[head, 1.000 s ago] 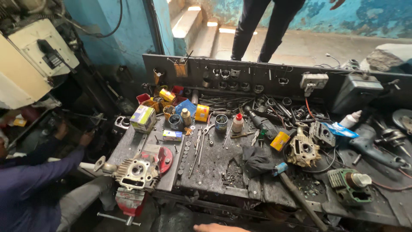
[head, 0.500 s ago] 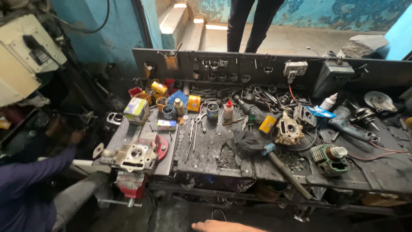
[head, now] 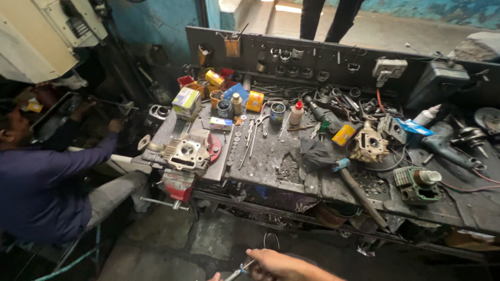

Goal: The person works on a small engine cylinder head clamped in a bench vise, using a long metal rod and hammer to drive a valve or pin out of the head, repositioning the head repeatedly in the vise. They then use a screwdriver and a socket wrench on the part, holding the head up to view the bore before setting it back down.

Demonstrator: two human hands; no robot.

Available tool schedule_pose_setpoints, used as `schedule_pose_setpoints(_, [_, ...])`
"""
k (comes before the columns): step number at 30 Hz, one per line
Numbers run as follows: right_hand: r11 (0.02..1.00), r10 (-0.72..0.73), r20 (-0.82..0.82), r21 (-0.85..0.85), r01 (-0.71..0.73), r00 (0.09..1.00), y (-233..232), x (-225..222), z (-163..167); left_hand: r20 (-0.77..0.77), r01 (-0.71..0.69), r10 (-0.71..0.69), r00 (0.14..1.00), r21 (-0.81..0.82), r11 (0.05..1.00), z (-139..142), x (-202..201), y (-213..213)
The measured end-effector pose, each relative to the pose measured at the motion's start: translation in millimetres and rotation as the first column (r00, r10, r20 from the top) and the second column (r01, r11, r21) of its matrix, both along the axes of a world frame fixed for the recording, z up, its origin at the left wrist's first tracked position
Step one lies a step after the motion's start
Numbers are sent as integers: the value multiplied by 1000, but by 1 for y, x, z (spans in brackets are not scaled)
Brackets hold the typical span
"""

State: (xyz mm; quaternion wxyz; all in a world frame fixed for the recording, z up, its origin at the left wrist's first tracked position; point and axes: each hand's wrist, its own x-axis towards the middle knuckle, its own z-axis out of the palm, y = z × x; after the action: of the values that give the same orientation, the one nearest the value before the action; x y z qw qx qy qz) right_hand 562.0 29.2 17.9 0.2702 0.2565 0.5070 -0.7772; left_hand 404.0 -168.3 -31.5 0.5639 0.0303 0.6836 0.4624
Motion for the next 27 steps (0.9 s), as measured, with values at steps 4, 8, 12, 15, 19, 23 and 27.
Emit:
schedule_pose_setpoints(4, [999, 41, -2, -30, -41, 999, 6, -10, 13, 9, -38, 38, 999, 9, 999, -9, -8, 12])
schedule_pose_setpoints(8, [998, 60, 50, -15, -59, 997, 25, -22, 24, 12, -72, 72, 997, 42, 997, -9, -10, 15])
schedule_pose_setpoints(12, [987, -44, 41, 154, 38, 998, 49, -31, 27, 54, -129, 121, 991, 174, 976, -8, -14, 19])
schedule_pose_setpoints(15, [998, 68, -101, 1, -68, 993, 70, -35, 28, 131, -137, 116, 985, 169, 976, -6, -18, 30])
schedule_pose_setpoints(19, [985, -127, -105, 105, 138, 986, 94, -40, 34, -102, -137, 169, 980, 265, 954, 2, -18, 56])
schedule_pose_setpoints(23, [993, -40, -478, 78, 88, 877, 108, -46, 43, -61, -207, 314, 947, 632, 747, 24, -10, 101])
schedule_pose_setpoints(27, [944, 54, -724, 261, 201, 688, 112, -72, 45, -454, 71, 201, 868, 514, 855, 66, 8, 154])
